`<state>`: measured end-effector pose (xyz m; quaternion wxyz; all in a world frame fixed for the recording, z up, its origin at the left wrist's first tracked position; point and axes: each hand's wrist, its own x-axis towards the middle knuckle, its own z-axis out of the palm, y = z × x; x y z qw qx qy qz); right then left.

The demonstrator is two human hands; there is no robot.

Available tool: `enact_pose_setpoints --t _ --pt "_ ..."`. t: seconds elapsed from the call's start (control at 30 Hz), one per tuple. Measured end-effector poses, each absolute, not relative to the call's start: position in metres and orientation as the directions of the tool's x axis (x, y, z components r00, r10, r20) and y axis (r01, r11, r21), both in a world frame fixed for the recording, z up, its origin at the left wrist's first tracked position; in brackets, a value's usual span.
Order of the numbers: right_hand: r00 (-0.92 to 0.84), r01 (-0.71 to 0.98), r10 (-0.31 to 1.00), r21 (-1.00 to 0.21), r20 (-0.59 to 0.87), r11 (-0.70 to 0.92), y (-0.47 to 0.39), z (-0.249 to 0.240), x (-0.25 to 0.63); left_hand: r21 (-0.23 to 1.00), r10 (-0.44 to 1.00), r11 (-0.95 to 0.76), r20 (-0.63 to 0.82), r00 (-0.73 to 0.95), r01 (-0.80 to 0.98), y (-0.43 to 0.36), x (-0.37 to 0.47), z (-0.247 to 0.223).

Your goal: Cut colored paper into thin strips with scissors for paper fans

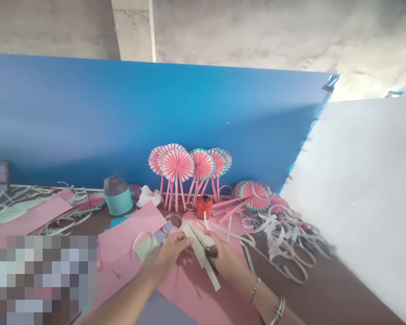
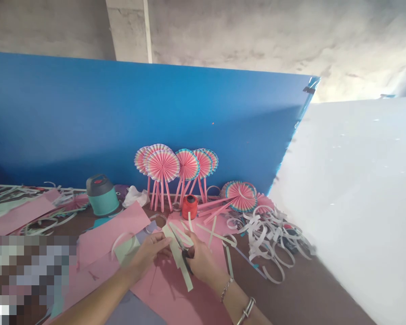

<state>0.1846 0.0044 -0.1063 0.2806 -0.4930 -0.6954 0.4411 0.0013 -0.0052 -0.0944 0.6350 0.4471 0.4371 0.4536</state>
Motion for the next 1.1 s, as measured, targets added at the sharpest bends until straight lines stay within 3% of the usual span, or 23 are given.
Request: enact_pose_setpoints --t 0.1,0.27,0.47,0.73,0.93,1.1 --pt "-0.344 0.382 0.934 -0.923 -0.098 0.043 0.007 -0.105 0.185 0.964 0.968 0.197 -0.162 0.19 -0.18 -0.005 0.001 -0.093" --pt "-0.361 0.121 0.918 -0.984 -0.165 -0.129 0.009 -0.092 0.185 0.959 0.981 0.184 -0.164 0.106 -0.218 -0.001 -0.002 -0.095" --pt "-0.38 0.021 0.905 -0.98 -0.192 -0.199 0.011 -0.097 0.187 0.966 0.987 0.16 -0.156 0.037 -0.204 0.002 -0.004 -0.099" --pt "-0.35 0.025 0.931 -0.994 -0.108 -0.105 0.01 -0.101 0.182 0.965 0.964 0.236 -0.218 0.155 -0.109 0.0 0.002 -0.096" --pt "-0.317 0.0 0.939 -0.991 -0.13 -0.138 0.011 -0.093 0.186 0.979 0.986 0.164 -0.165 -0.002 -0.125 0.004 -0.009 -0.097" --pt "-0.47 0.006 0.864 -0.979 -0.181 -0.202 0.01 -0.086 0.199 0.966 0.974 0.152 -0.182 -0.138 -0.208 0.007 -0.019 -0.09"
